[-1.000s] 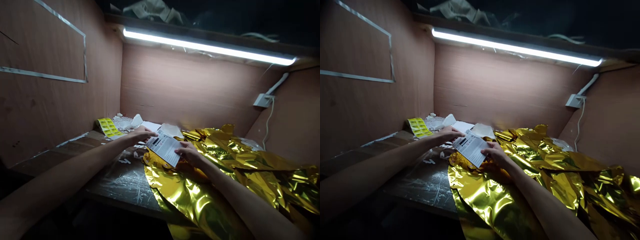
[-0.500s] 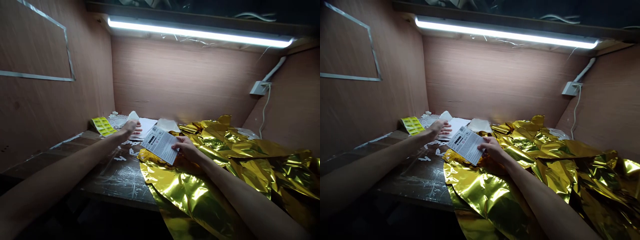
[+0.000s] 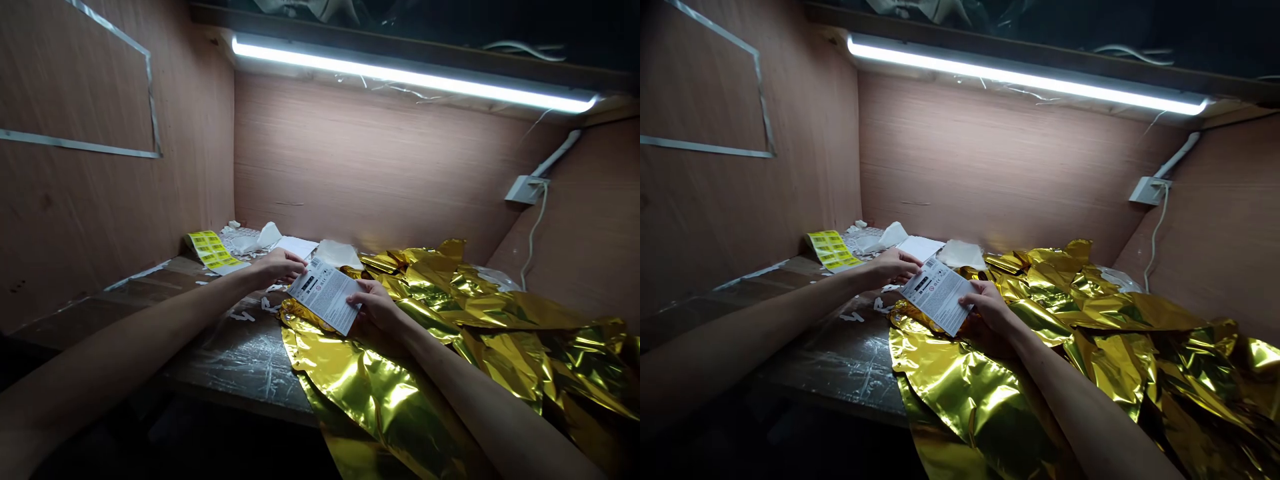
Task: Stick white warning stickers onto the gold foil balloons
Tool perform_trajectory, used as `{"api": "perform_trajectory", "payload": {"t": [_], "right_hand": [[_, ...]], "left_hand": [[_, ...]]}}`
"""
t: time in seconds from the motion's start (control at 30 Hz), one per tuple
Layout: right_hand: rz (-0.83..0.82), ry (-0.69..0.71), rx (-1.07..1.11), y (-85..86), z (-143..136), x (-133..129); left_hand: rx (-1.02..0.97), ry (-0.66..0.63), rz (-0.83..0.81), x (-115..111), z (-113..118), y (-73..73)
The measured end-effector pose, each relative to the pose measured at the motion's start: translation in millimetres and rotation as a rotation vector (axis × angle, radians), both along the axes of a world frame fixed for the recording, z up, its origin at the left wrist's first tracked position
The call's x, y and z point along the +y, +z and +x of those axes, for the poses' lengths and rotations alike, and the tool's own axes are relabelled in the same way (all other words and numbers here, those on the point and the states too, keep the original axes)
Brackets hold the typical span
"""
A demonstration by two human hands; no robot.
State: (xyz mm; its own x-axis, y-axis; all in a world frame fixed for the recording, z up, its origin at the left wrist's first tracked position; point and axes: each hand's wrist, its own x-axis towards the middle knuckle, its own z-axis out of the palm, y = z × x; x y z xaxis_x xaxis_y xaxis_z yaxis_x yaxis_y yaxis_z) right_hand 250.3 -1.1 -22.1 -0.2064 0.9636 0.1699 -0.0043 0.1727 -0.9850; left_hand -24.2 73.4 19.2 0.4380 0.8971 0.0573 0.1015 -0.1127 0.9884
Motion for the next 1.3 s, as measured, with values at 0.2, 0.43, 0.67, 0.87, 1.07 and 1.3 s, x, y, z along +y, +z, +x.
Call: {"api": "perform_trajectory", "payload": {"t": [0.2, 0.43, 0.67, 0.87, 1.07, 1.3], "right_hand": [[-0.011, 0.006, -0.008, -2.8, 2.9, 1.1], [-0.039, 0.039, 0.003, -3.9, 2.5, -1.3], [-0.041, 0.052, 0.004, -4.7, 1.0, -2.9], [-0.058, 0.027, -0.022, -6.0, 2.6, -1.5], [-0.048, 0.015, 0.039, -3.7, 4.3, -2.8], [-0.046, -0.02, 0.074, -0.2, 0.7, -1.4]], "left_hand": [[0.025, -0.033, 0.027, -5.6, 2.6, 1.4], [0.046, -0.058, 0.056, -6.6, 5.5, -1.5], [0.035, -0.104, 0.101, -8.2, 6.8, -2.4], [-0.026, -0.188, 0.04, -12.3, 11.9, -5.2], [-0.088, -0.337, -0.15, -4.2, 0.4, -1.1], [-0.039, -0.334, -0.259, 4.7, -16.3, 5.8]]}}
